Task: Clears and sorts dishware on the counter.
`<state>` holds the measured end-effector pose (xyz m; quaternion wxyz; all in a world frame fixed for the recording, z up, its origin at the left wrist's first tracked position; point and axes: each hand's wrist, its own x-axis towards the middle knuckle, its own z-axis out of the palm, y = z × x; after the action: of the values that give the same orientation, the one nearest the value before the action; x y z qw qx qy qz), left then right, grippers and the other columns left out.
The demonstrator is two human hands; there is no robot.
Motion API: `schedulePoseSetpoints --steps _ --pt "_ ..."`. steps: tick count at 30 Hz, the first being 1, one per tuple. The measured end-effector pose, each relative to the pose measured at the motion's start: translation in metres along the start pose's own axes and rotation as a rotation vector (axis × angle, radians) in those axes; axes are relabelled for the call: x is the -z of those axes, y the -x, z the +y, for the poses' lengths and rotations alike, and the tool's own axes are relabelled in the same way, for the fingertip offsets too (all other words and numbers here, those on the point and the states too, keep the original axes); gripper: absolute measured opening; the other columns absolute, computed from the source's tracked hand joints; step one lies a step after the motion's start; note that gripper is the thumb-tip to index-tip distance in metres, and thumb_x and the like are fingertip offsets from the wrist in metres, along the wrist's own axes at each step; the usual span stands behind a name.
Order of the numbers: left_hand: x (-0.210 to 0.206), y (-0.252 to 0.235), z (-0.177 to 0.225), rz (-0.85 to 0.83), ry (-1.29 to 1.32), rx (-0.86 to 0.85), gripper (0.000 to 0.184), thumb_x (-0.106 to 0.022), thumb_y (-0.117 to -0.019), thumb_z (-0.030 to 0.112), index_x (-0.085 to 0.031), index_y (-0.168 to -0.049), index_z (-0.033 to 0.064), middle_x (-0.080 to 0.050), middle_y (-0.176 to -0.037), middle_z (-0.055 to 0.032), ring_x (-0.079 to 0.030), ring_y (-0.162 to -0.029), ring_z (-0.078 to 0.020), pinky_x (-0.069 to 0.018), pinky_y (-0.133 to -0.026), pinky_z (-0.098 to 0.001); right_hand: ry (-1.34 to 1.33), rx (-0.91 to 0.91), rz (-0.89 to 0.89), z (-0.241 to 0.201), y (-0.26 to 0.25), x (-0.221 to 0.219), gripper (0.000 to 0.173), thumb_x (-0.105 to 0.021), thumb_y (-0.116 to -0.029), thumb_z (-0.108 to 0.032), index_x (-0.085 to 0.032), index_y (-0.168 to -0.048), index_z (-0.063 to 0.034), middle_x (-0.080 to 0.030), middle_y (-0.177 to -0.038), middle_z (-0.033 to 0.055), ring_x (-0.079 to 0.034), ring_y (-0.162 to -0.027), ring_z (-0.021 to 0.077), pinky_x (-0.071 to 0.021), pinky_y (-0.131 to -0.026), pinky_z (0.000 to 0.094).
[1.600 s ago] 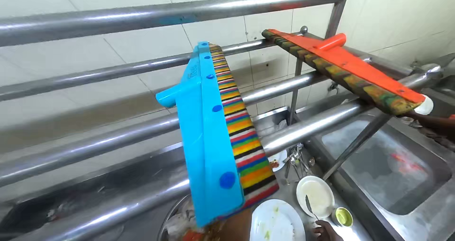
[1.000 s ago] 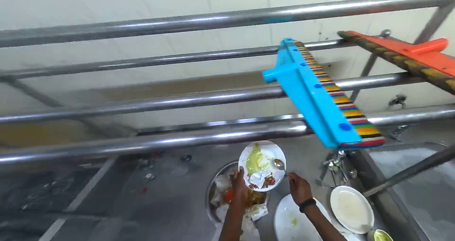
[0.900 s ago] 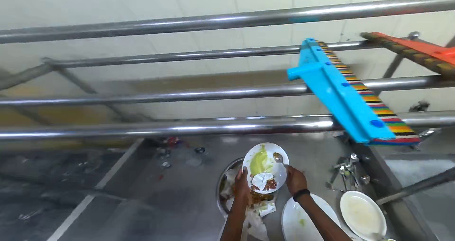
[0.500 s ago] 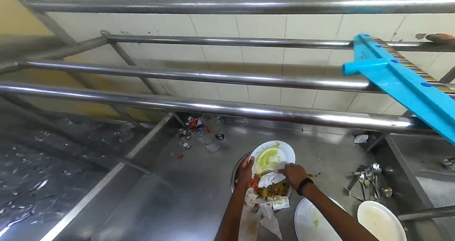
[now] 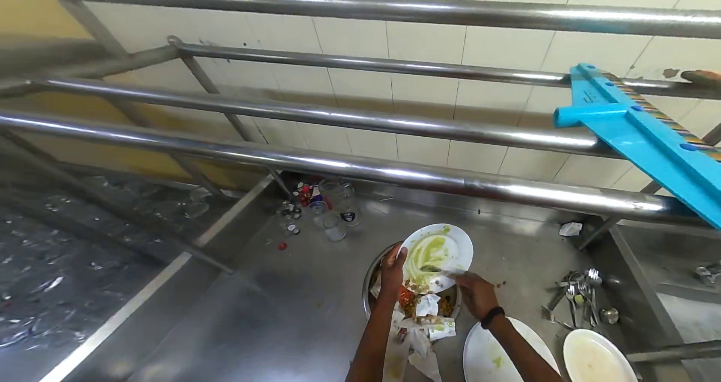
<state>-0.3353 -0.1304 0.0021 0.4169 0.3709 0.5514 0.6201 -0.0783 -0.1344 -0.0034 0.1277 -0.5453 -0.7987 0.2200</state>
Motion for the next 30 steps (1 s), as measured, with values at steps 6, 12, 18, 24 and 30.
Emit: schedulePoseSetpoints --steps 6,12,18,24,30 --pt "0.006 0.003 -0.001 0.04 0.05 0.043 0.03 -0.05 -0.1089 0.019 -0.067 -0.128 0.0025 -0.071 -0.12 -0.0132 -0.068 -0.107 -0.0198 -0.0559 -0.097 -0.0409 -0.093 -0.159 0.279 -0.011 -0.005 0.024 0.037 -0.051 -0.1029 -0.015 -0.071 -0.133 -0.022 -0.072 -0.113 0.0107 -0.07 -0.103 0.029 -0.0571 -0.09 0.0519" --pt "0.003 0.009 0.004 0.073 0.074 0.009 0.032 -0.05 -0.1083 0.017 -0.065 -0.131 -0.0009 -0.068 -0.128 -0.0157 -0.065 -0.117 -0.02 -0.0524 -0.103 -0.0422 -0.056 -0.015 0.086 -0.004 0.018 -0.016 0.039 -0.048 -0.1021 -0.016 -0.071 -0.132 -0.0247 -0.072 -0.12 0.0112 -0.069 -0.11 0.0301 -0.0558 -0.094 0.0508" --pt "0.001 0.013 0.003 0.076 0.095 0.022 0.03 -0.05 -0.1087 0.019 -0.067 -0.128 0.0022 -0.069 -0.122 -0.013 -0.066 -0.111 -0.0199 -0.0537 -0.1 -0.0429 -0.064 -0.101 0.23 -0.027 0.006 0.006 0.039 -0.05 -0.1019 -0.012 -0.071 -0.133 -0.023 -0.071 -0.115 0.0116 -0.069 -0.106 0.0293 -0.0573 -0.092 0.0503" --pt "-0.002 0.017 0.011 0.101 0.07 0.007 0.03 -0.05 -0.1083 0.014 -0.065 -0.129 -0.0009 -0.067 -0.128 -0.0147 -0.063 -0.117 -0.0194 -0.0505 -0.104 -0.0408 -0.155 -0.017 0.144 -0.016 0.024 -0.012 0.038 -0.049 -0.1019 -0.012 -0.072 -0.132 -0.0193 -0.072 -0.117 0.0141 -0.07 -0.107 0.0311 -0.0555 -0.096 0.0506" --pt "-0.006 0.029 0.004 0.087 0.056 0.035 0.029 -0.054 -0.1072 0.016 -0.067 -0.129 0.0023 -0.068 -0.129 -0.0112 -0.063 -0.118 -0.0177 -0.0496 -0.105 -0.0415 -0.02 -0.025 0.073 -0.037 0.012 0.002 0.04 -0.051 -0.1012 -0.012 -0.07 -0.135 -0.0236 -0.07 -0.118 0.0119 -0.068 -0.11 0.0307 -0.0557 -0.095 0.0502"
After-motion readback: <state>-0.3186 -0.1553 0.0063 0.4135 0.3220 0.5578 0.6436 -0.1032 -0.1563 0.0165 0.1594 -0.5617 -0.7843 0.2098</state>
